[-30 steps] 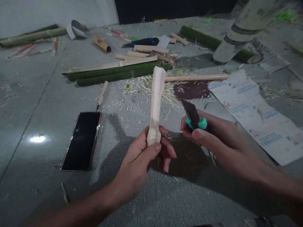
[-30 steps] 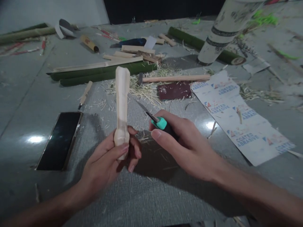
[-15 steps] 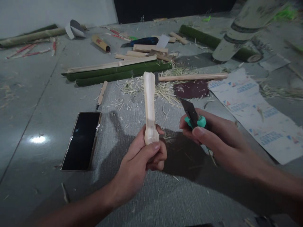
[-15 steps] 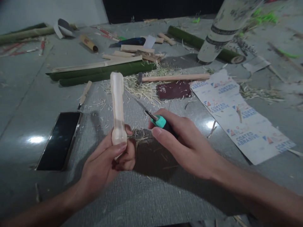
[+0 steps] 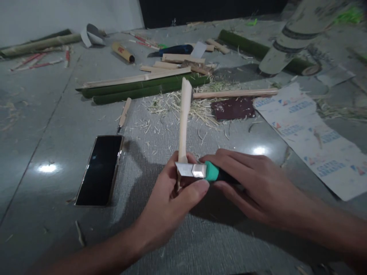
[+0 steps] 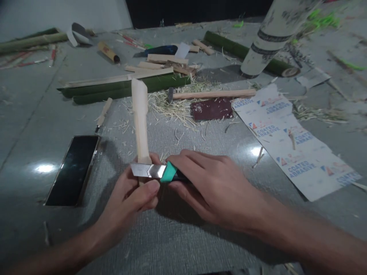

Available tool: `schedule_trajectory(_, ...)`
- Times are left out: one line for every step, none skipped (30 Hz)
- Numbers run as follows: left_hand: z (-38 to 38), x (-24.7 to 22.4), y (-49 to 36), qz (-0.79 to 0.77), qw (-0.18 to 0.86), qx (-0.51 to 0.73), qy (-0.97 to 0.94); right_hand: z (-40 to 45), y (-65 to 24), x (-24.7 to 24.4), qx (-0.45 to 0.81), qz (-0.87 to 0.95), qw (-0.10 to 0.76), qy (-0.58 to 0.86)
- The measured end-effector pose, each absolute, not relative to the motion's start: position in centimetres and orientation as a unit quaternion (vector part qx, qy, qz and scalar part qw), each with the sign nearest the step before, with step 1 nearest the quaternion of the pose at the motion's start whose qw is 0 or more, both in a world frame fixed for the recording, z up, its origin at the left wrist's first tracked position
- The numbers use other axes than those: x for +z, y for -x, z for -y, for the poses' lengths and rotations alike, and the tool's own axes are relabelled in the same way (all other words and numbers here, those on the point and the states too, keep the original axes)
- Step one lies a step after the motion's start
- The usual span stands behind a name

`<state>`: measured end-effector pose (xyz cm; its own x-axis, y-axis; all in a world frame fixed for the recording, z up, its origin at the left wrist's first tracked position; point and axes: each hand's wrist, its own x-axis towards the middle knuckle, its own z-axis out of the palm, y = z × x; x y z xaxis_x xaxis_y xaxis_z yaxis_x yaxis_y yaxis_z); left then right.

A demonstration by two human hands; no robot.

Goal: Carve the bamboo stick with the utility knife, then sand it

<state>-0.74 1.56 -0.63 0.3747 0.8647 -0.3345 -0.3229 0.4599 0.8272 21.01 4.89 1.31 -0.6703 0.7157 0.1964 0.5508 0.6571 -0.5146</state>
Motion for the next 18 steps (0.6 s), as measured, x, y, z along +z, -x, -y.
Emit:
schedule_trajectory(-1.55, -0.55, 0.72, -0.408, 0.753, 0.387, -0.342, -4.78, -20.99, 1.28, 0.198, 0.894, 0.191, 0.353)
schedule_trajectory(-1.55, -0.49, 0.68, -0.417, 0.751, 0.381, -0.342, -4.7, -20.98, 1.25, 0.187, 0.898, 0.188, 0.35)
schedule_trajectory(-1.58, -0.45, 0.65, -0.422, 0.749, 0.378, -0.342, -4.65, -20.98, 1.24, 0.179, 0.901, 0.187, 0.349)
schedule_trajectory(-1.6, -0.43, 0.62, -0.425, 0.749, 0.376, -0.343, -4.62, -20.98, 1.24, 0.174, 0.902, 0.186, 0.347)
schedule_trajectory(-1.61, -0.44, 0.6, -0.426, 0.75, 0.374, -0.342, -4.61, -20.98, 1.26, 0.173, 0.903, 0.186, 0.347)
schedule_trajectory(-1.61, -0.47, 0.59, -0.425, 0.751, 0.37, -0.343, -4.61, -20.98, 1.3, 0.175, 0.903, 0.185, 0.347)
schedule_trajectory(-1.6, -0.51, 0.6, -0.423, 0.753, 0.366, -0.346, -4.63, -20.97, 1.33, 0.179, 0.902, 0.184, 0.347)
schedule_trajectory(-1.57, -0.55, 0.61, -0.422, 0.754, 0.362, -0.35, -4.65, -20.98, 1.37, 0.183, 0.902, 0.182, 0.347)
schedule_trajectory(-1.54, -0.59, 0.63, -0.422, 0.754, 0.357, -0.355, -4.68, -20.99, 1.4, 0.185, 0.901, 0.18, 0.348)
schedule_trajectory(-1.51, -0.61, 0.65, -0.424, 0.751, 0.354, -0.362, -4.71, -21.02, 1.42, 0.188, 0.901, 0.179, 0.347)
schedule_trajectory(-1.49, -0.6, 0.67, -0.427, 0.747, 0.351, -0.37, -4.75, -21.07, 1.44, 0.19, 0.901, 0.18, 0.347)
schedule_trajectory(-1.49, -0.57, 0.7, -0.432, 0.74, 0.349, -0.379, -4.78, -21.14, 1.45, 0.191, 0.901, 0.18, 0.346)
schedule_trajectory(-1.51, -0.52, 0.73, -0.436, 0.733, 0.347, -0.392, -4.82, -21.24, 1.47, 0.191, 0.901, 0.18, 0.346)
schedule_trajectory(-1.54, -0.45, 0.75, -0.439, 0.724, 0.344, -0.405, -4.85, -21.35, 1.48, 0.19, 0.901, 0.178, 0.346)
schedule_trajectory(-1.58, -0.39, 0.77, -0.442, 0.715, 0.342, -0.419, -4.87, -21.46, 1.51, 0.188, 0.902, 0.175, 0.347)
schedule_trajectory(-1.62, -0.35, 0.79, -0.444, 0.709, 0.34, -0.43, -4.89, -21.58, 1.54, 0.185, 0.903, 0.172, 0.347)
schedule_trajectory(-1.64, -0.33, 0.81, -0.445, 0.705, 0.337, -0.438, -4.89, -21.67, 1.58, 0.182, 0.904, 0.169, 0.347)
schedule_trajectory(-1.64, -0.36, 0.81, -0.446, 0.701, 0.335, -0.445, -4.89, -21.74, 1.62, 0.178, 0.906, 0.17, 0.345)
